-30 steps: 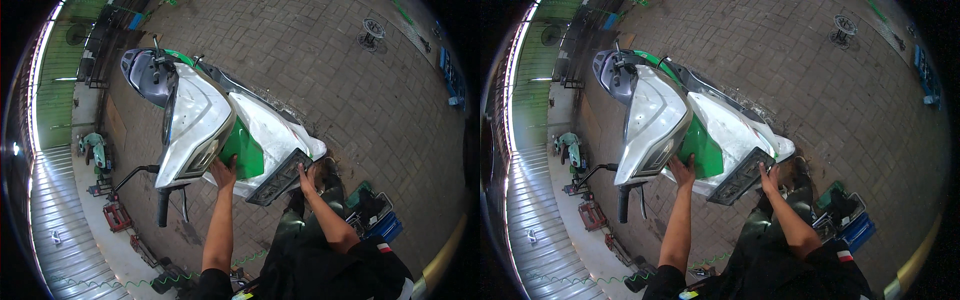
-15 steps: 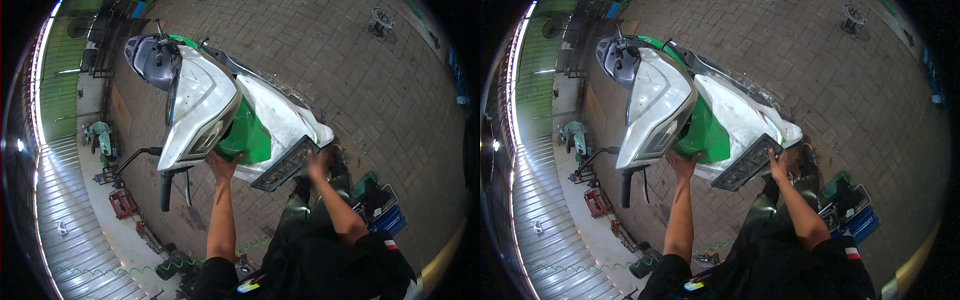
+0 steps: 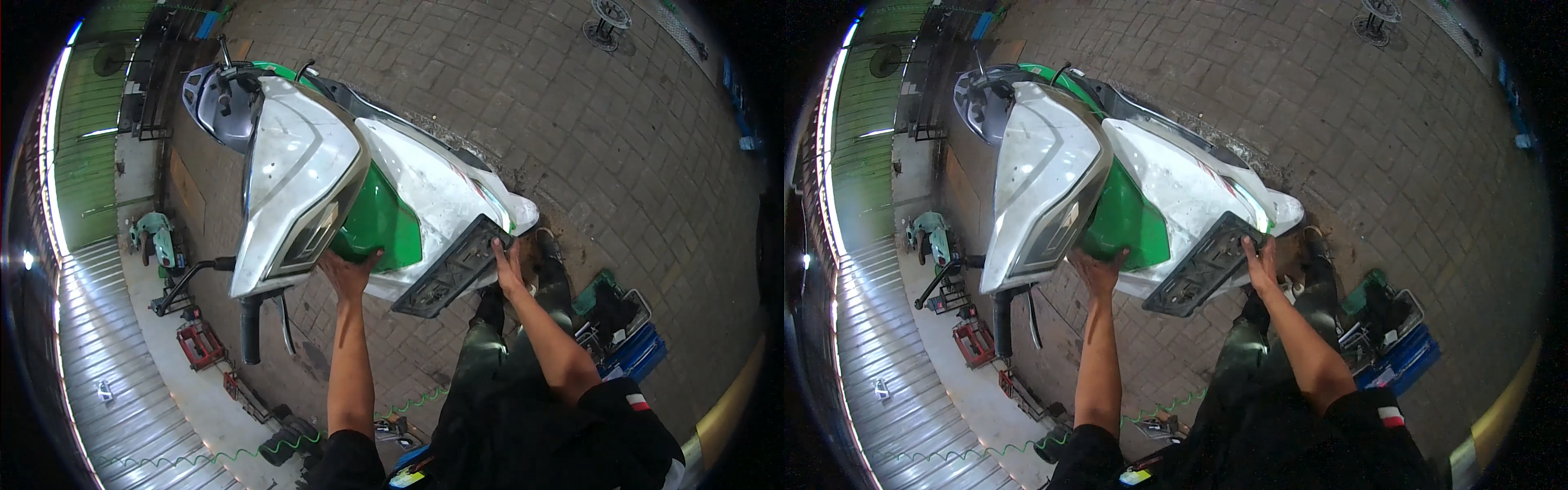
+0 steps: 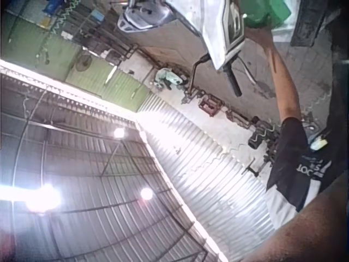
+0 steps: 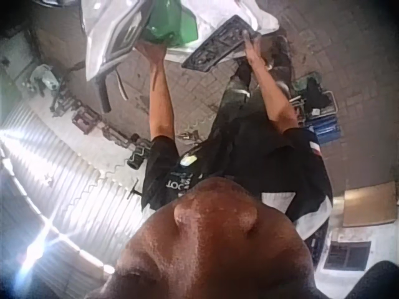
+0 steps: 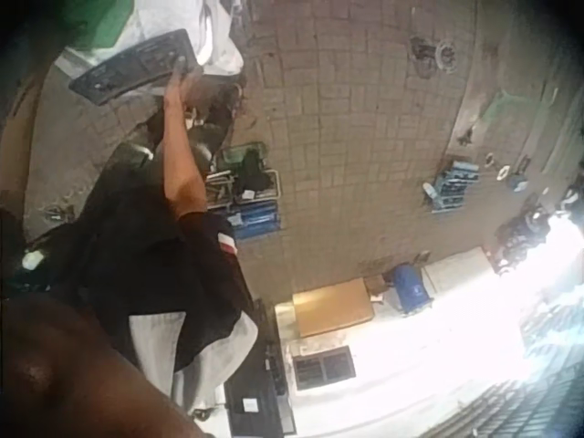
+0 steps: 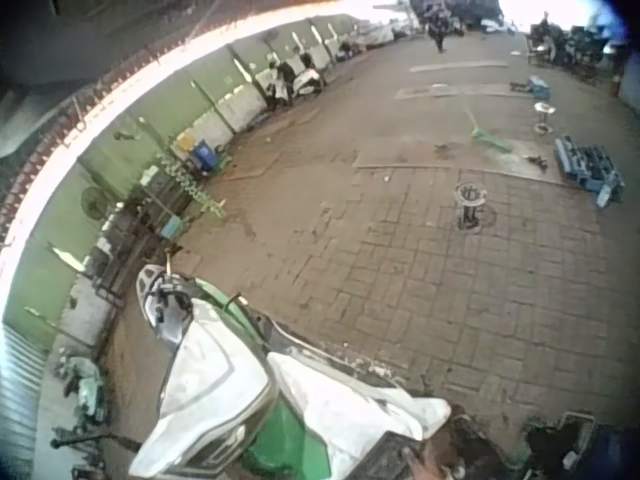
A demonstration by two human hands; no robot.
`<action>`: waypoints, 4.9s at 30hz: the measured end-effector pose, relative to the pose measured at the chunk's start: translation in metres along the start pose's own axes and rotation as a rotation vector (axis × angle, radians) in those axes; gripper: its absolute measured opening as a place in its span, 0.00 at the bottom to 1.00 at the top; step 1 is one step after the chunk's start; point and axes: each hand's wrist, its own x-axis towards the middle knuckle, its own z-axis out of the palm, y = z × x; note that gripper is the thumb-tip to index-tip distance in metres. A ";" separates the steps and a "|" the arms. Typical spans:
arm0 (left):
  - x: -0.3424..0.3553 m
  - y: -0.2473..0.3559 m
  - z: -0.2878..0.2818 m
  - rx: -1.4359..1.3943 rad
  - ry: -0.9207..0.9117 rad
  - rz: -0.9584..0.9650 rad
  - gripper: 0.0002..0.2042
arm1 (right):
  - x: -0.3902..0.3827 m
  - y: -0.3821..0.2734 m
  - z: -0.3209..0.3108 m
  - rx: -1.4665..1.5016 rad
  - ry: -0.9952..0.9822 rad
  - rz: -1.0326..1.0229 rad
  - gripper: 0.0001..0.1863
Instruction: The person works on the body panels of a scooter, using a screwdriver to remove and adjust internal components, then positions and attaches a white and green front fairing before securing a license plate bracket.
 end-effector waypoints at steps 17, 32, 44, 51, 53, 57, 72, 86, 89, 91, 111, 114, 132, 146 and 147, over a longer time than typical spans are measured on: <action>-0.061 0.261 -0.141 -0.285 -0.481 0.172 0.26 | -0.001 0.108 -0.068 1.006 -0.347 0.325 0.35; -0.062 0.322 -0.167 -0.017 -0.399 0.673 0.15 | -0.021 0.071 -0.110 0.867 -0.264 0.278 0.37; -0.068 0.321 -0.170 -0.002 -0.463 0.557 0.16 | -0.034 0.083 -0.104 0.823 -0.253 0.282 0.38; -0.080 0.293 -0.168 -0.121 -0.357 0.537 0.14 | -0.050 0.061 -0.104 0.810 -0.217 0.255 0.39; -0.086 0.289 -0.165 -0.168 -0.356 0.521 0.13 | -0.049 0.059 -0.104 0.801 -0.212 0.247 0.39; -0.082 0.284 -0.171 -0.204 -0.341 0.480 0.10 | -0.049 0.054 -0.098 0.809 -0.214 0.225 0.39; -0.023 0.109 -0.104 -0.443 0.019 -0.012 0.17 | -0.051 0.022 -0.024 0.793 -0.056 0.136 0.48; 0.024 0.073 -0.039 -0.352 0.031 -0.052 0.14 | -0.015 0.019 0.018 0.590 0.034 0.055 0.57; 0.024 0.073 -0.027 -0.339 0.029 -0.079 0.20 | -0.015 0.007 0.022 0.500 0.106 0.120 0.57; 0.022 0.073 -0.021 -0.263 0.059 -0.075 0.29 | -0.011 0.001 0.022 0.410 0.113 -0.017 0.58; 0.016 0.072 -0.008 0.010 -0.088 -0.168 0.58 | -0.006 -0.016 0.006 0.136 0.166 -0.159 0.45; 0.020 0.064 -0.009 0.100 -0.072 -0.123 0.63 | -0.001 -0.016 0.002 0.132 0.169 -0.259 0.42; -0.010 -0.044 0.004 -0.172 -0.012 -0.018 0.55 | 0.002 -0.017 -0.015 0.119 0.028 -0.456 0.48; 0.018 -0.041 -0.026 -0.222 0.070 0.338 0.39 | -0.006 0.059 0.014 0.193 0.197 -0.387 0.50; 0.015 -0.051 -0.029 -0.187 -0.059 0.154 0.37 | -0.015 0.063 0.020 0.068 0.217 -0.435 0.54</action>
